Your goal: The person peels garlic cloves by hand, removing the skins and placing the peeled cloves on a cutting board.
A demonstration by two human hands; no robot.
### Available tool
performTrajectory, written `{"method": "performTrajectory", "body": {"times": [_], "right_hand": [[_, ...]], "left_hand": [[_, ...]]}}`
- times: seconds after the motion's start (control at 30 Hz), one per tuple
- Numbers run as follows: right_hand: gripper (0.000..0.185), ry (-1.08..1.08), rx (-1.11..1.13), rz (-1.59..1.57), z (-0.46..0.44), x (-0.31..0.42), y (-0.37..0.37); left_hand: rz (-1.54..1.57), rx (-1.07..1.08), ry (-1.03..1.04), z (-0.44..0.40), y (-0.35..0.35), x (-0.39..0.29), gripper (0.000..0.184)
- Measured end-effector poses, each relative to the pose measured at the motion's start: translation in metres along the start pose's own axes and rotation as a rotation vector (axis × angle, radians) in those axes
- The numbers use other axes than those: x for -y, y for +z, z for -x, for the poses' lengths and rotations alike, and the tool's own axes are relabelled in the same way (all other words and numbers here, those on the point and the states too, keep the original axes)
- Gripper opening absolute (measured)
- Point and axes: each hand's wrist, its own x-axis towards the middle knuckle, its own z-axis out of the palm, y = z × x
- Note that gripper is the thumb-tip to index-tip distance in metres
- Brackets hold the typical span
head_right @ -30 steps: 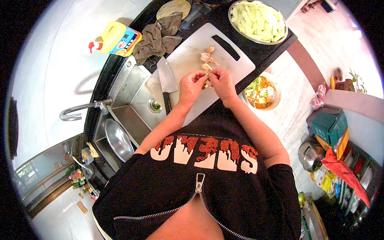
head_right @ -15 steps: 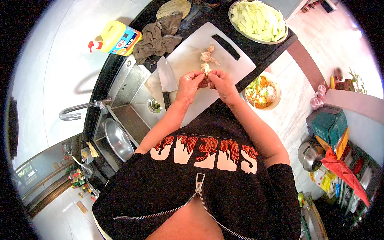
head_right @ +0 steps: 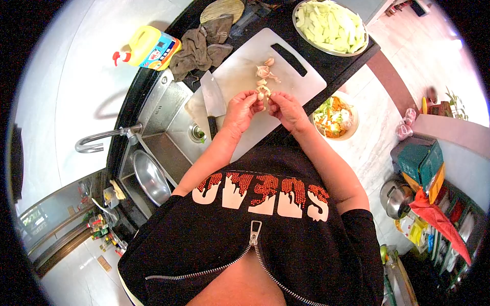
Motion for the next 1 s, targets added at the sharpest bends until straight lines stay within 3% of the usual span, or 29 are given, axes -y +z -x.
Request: {"method": "performTrajectory", "body": {"times": [0.2, 0.4, 0.57, 0.87, 1.0], "right_hand": [[0.009, -0.014, 0.051, 0.022, 0.000, 0.000, 0.002], [0.011, -0.178, -0.102, 0.464, -0.003, -0.005, 0.006], [0.014, -0.198, -0.131, 0.615, 0.003, 0.001, 0.014], [0.015, -0.183, -0.168, 0.747, 0.005, 0.003, 0.021], [0.015, -0.170, -0.181, 0.840, 0.009, 0.010, 0.028]], "left_hand": [[-0.056, 0.070, 0.031, 0.004, 0.003, -0.004, 0.015], [-0.180, 0.039, 0.064, 0.004, 0.001, -0.004, 0.016], [-0.220, 0.046, 0.101, 0.005, 0.002, -0.004, 0.016], [-0.612, -0.038, 0.358, 0.007, 0.010, -0.001, 0.011], [-0.650, -0.030, 0.403, 0.008, 0.012, -0.002, 0.012]]}}
